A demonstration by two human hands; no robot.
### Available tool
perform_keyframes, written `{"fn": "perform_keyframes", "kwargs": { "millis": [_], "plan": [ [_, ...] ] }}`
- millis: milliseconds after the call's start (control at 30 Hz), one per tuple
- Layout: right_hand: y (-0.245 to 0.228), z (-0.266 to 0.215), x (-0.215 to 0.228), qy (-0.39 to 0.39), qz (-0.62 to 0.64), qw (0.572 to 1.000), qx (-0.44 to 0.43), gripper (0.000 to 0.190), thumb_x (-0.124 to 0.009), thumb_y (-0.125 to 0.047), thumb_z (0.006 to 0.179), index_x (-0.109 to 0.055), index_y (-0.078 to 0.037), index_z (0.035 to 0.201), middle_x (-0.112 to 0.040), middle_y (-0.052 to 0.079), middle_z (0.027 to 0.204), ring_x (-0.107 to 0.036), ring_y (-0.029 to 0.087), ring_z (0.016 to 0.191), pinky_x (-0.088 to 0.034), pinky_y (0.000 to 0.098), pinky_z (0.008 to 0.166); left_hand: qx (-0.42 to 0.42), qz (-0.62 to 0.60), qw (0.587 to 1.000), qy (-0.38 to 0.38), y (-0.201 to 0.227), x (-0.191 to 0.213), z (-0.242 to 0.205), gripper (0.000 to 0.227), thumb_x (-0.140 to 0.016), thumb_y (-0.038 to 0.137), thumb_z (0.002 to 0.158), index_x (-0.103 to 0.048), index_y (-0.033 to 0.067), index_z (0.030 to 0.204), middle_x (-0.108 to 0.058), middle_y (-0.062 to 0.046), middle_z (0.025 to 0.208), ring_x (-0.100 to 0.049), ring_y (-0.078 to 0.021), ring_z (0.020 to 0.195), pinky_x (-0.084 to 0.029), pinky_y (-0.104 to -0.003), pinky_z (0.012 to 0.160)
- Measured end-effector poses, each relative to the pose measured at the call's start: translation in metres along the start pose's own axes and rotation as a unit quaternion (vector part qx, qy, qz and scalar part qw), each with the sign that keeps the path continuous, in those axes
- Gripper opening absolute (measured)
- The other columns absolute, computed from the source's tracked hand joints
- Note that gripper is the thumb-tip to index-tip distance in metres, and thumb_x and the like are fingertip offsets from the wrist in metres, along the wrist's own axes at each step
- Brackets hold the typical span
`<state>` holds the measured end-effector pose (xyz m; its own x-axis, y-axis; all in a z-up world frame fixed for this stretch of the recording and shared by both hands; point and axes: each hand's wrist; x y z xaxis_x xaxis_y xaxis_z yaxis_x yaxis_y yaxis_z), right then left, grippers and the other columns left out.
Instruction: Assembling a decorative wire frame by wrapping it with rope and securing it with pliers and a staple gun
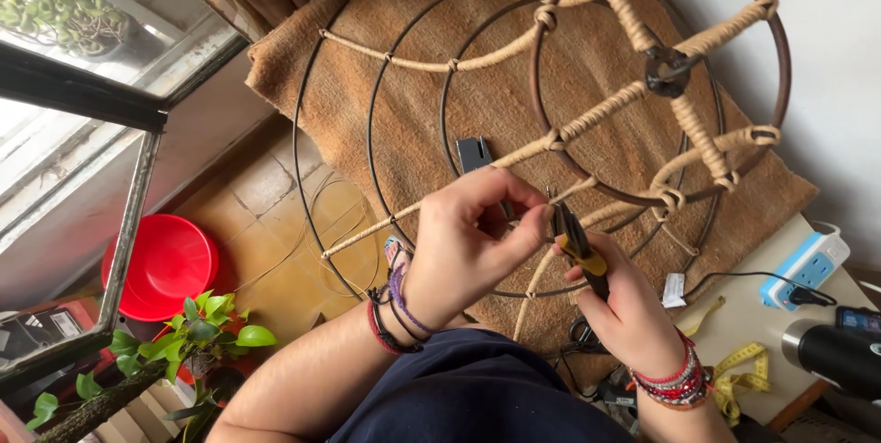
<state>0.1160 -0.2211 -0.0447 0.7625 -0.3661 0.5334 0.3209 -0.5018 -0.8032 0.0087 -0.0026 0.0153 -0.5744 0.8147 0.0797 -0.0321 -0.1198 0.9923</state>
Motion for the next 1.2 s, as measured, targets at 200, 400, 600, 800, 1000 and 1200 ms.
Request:
{"fn": "perform_keyframes", "kwargs": {
  "millis": [200, 400, 600, 800, 1000, 1200],
  "plan": [
    [-0.001, 0.015, -0.006, -0.011, 0.018, 1.000, 0.018, 0.048, -0.052, 0.004, 0.074, -0.059, -0.009, 0.120, -0.071, 0.004, 0.096, -0.070, 0.022, 0.095, -0.051, 0.0340, 0.095, -0.024, 0.020, 0.999, -0.009, -0.004, 0.006, 0.007, 0.008, -0.071, 0.014, 0.090, -0.066, 0.0154, 0.083, -0.061, 0.004, 0.072, -0.043, -0.0057, 0.055, -0.036, -0.024, 0.051],
    [-0.007, 0.022, -0.013, 0.028, -0.014, 0.998, 0.048, 0.032, -0.049, 0.004, 0.077, -0.055, -0.009, 0.106, -0.060, 0.005, 0.089, -0.062, 0.024, 0.084, -0.049, 0.0345, 0.085, -0.021, 0.016, 1.000, -0.011, -0.006, 0.007, 0.008, 0.009, -0.071, 0.011, 0.091, -0.066, 0.0147, 0.084, -0.067, 0.004, 0.078, -0.042, -0.0039, 0.056, -0.036, -0.021, 0.050],
    [-0.008, 0.023, -0.018, 0.044, -0.054, 0.994, 0.087, 0.021, -0.048, 0.004, 0.079, -0.053, -0.007, 0.097, -0.058, 0.012, 0.103, -0.063, 0.031, 0.096, -0.050, 0.0403, 0.089, -0.040, 0.058, 0.997, -0.019, -0.009, 0.008, 0.008, 0.007, -0.072, 0.016, 0.091, -0.066, 0.0144, 0.086, -0.068, 0.003, 0.078, -0.052, -0.0069, 0.059, -0.042, -0.023, 0.053],
    [0.004, 0.021, -0.025, 0.069, -0.103, 0.987, 0.097, 0.052, -0.049, 0.003, 0.081, -0.048, 0.000, 0.132, -0.057, 0.020, 0.119, -0.061, 0.040, 0.112, -0.048, 0.0481, 0.097, -0.092, 0.132, 0.987, 0.004, -0.003, 0.006, 0.006, 0.010, -0.071, 0.020, 0.091, -0.065, 0.0141, 0.086, -0.066, 0.002, 0.079, -0.064, -0.0136, 0.067, -0.049, -0.028, 0.061],
    [0.002, 0.021, -0.029, 0.092, -0.135, 0.983, 0.084, 0.041, -0.053, -0.008, 0.093, -0.047, -0.002, 0.133, -0.059, 0.020, 0.123, -0.062, 0.043, 0.116, -0.050, 0.0495, 0.092, -0.129, 0.176, 0.976, 0.016, 0.001, 0.003, 0.006, 0.013, -0.069, 0.019, 0.095, -0.062, 0.0130, 0.085, -0.061, 0.001, 0.077, -0.061, -0.0160, 0.064, -0.048, -0.031, 0.060],
    [0.004, 0.021, -0.033, 0.098, -0.129, 0.985, 0.065, 0.038, -0.052, -0.008, 0.094, -0.048, -0.002, 0.132, -0.060, 0.019, 0.122, -0.062, 0.040, 0.114, -0.050, 0.0472, 0.093, -0.169, 0.213, 0.961, 0.051, 0.002, -0.002, 0.004, 0.017, -0.070, 0.012, 0.094, -0.058, 0.0119, 0.082, -0.054, -0.002, 0.072, -0.053, -0.0197, 0.058, -0.045, -0.033, 0.056]
  ]
}}
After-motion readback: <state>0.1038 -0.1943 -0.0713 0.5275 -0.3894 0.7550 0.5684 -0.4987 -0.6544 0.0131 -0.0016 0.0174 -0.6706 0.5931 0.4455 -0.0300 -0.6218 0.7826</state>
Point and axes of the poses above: each hand's wrist, its own z-axis towards the middle knuckle, its own x-axis out of the back of the hand, y = z × x
